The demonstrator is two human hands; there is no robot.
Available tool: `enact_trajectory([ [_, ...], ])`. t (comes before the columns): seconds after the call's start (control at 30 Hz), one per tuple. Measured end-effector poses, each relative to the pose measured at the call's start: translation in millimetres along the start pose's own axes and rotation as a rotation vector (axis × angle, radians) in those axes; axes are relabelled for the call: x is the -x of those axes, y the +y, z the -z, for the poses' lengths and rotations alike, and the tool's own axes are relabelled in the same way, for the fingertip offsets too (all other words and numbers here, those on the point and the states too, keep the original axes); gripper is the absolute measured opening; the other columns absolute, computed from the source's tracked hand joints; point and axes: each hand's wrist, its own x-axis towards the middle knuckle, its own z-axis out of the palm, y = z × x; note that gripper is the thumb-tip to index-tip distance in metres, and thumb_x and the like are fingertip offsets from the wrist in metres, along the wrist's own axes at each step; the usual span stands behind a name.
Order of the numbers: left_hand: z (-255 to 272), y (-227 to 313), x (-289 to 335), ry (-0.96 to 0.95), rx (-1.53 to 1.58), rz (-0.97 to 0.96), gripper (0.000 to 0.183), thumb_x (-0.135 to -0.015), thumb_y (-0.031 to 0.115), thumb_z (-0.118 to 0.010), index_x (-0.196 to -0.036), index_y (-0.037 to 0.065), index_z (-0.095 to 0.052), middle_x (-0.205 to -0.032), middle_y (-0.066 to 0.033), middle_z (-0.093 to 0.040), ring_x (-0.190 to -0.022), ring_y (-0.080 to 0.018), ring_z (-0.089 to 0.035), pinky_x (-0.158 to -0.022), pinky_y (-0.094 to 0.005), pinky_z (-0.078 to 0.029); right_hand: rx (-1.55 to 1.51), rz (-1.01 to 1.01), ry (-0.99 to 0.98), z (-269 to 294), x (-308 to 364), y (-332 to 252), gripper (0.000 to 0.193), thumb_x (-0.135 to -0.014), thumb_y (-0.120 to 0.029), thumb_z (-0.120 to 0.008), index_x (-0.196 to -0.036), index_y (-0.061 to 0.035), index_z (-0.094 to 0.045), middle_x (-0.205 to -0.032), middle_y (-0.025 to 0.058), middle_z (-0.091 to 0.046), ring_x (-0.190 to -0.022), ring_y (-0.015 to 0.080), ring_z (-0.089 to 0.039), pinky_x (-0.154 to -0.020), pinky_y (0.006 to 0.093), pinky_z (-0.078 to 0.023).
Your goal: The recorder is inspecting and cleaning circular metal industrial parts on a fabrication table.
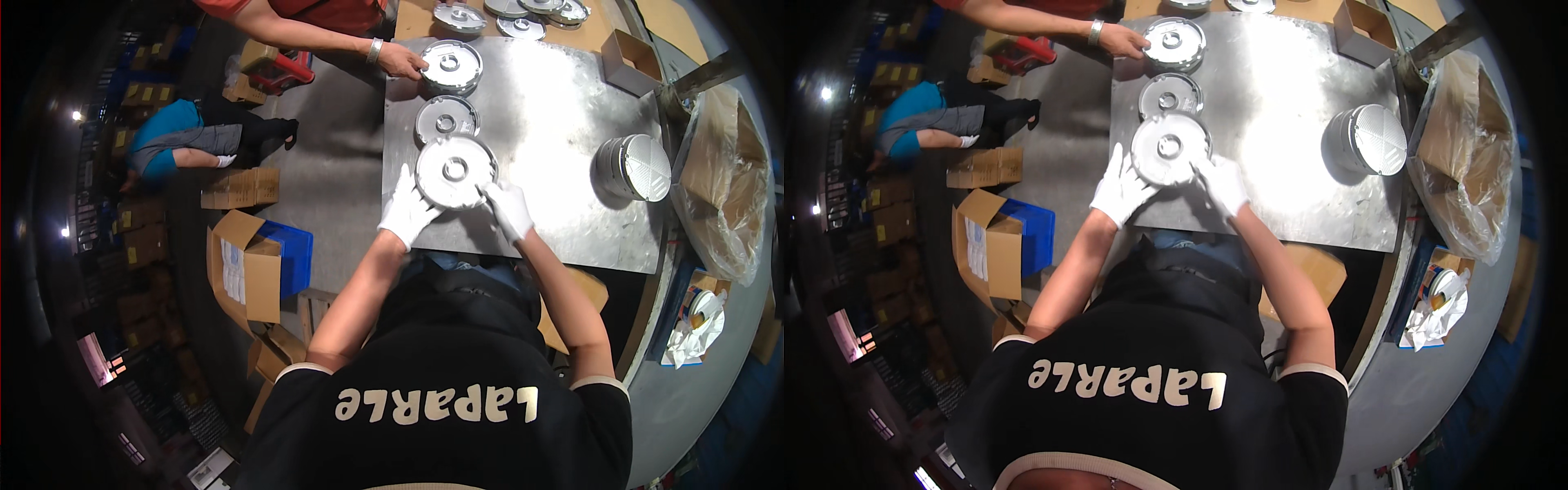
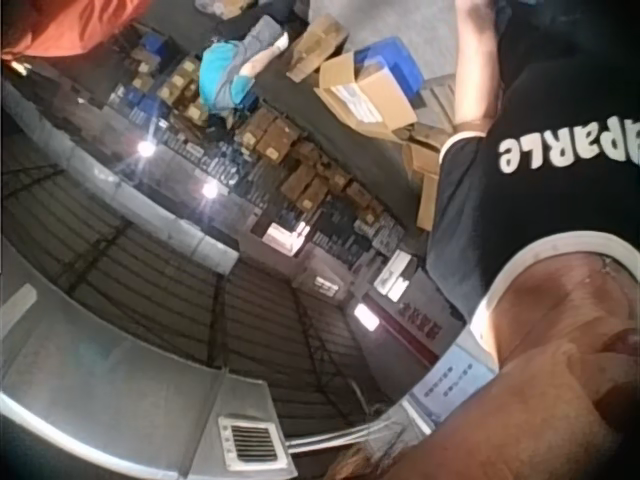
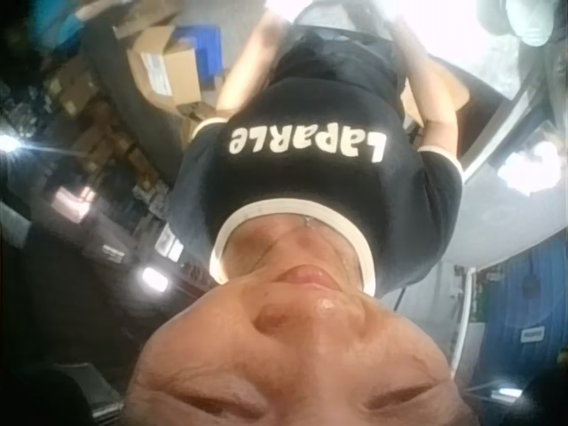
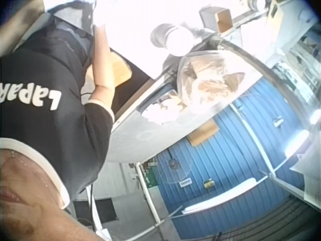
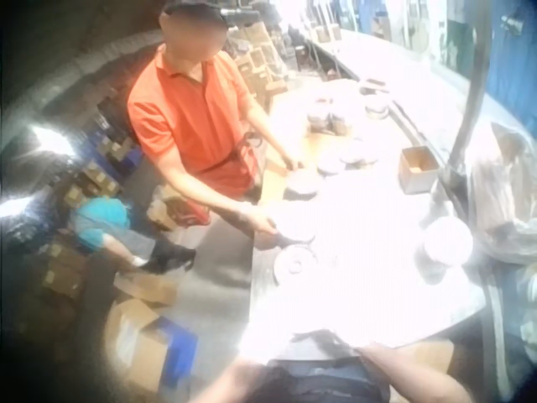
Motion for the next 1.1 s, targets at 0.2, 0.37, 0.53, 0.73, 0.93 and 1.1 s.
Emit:
enact_trajectory([
  [0.2,19,-5,-4,0.292,0.374,0.398,0.052,-0.094,0.041,-0.048,-0.136,0.012,-0.037,-0.134,-0.0110,-0.045,-0.112,-0.0328,-0.052,-0.089,-0.0473,-0.047,0.110,0.161,0.090,-18,-113,11,0.022,-0.086,-0.022,-0.060,-0.075,-0.0031,-0.060,-0.061,0.0001,-0.053,-0.054,0.0083,-0.044,-0.050,0.0264,-0.036],
  [0.37,6,-17,-11,0.159,0.337,0.415,0.052,-0.095,0.039,-0.046,-0.137,0.009,-0.036,-0.136,-0.0120,-0.044,-0.112,-0.0321,-0.053,-0.090,-0.0442,-0.047,0.380,0.147,0.192,21,-167,20,0.034,-0.088,-0.034,-0.058,-0.087,-0.0008,-0.065,-0.065,0.0063,-0.061,-0.058,0.0157,-0.055,-0.055,0.0303,-0.042],
  [0.53,50,-29,-4,-0.082,0.319,0.308,0.053,-0.098,0.042,-0.036,-0.138,0.007,-0.035,-0.137,-0.0109,-0.044,-0.114,-0.0268,-0.052,-0.093,-0.0374,-0.042,0.983,0.036,0.068,2,-143,-39,0.061,-0.083,-0.060,-0.047,-0.091,-0.0037,-0.069,-0.094,0.0228,-0.064,-0.091,0.0382,-0.061,-0.081,0.0432,-0.046],
  [0.73,13,-15,-34,0.124,0.118,0.568,0.052,-0.096,0.040,-0.042,-0.135,0.006,-0.038,-0.129,-0.0095,-0.051,-0.109,-0.0228,-0.055,-0.089,-0.0360,-0.046,0.948,0.052,0.262,66,-193,-39,0.046,-0.092,-0.040,-0.036,-0.101,-0.0049,-0.065,-0.099,0.0192,-0.064,-0.095,0.0364,-0.060,-0.086,0.0419,-0.044],
  [0.93,19,-22,-48,0.173,0.142,0.675,0.048,-0.096,0.039,-0.044,-0.132,0.007,-0.042,-0.127,-0.0089,-0.053,-0.111,-0.0228,-0.055,-0.091,-0.0362,-0.045,0.731,0.273,0.545,141,-314,-60,0.037,-0.090,-0.030,-0.044,-0.109,-0.0010,-0.060,-0.101,0.0198,-0.064,-0.094,0.0320,-0.062,-0.084,0.0379,-0.045],
  [1.1,40,-38,-47,0.278,0.179,0.708,0.050,-0.096,0.039,-0.044,-0.134,0.006,-0.041,-0.134,-0.0120,-0.047,-0.120,-0.0276,-0.049,-0.096,-0.0394,-0.043,1.240,0.284,0.790,184,-399,-144,0.039,-0.088,-0.033,-0.046,-0.098,-0.0013,-0.066,-0.098,0.0221,-0.065,-0.093,0.0372,-0.062,-0.083,0.0412,-0.047],
])
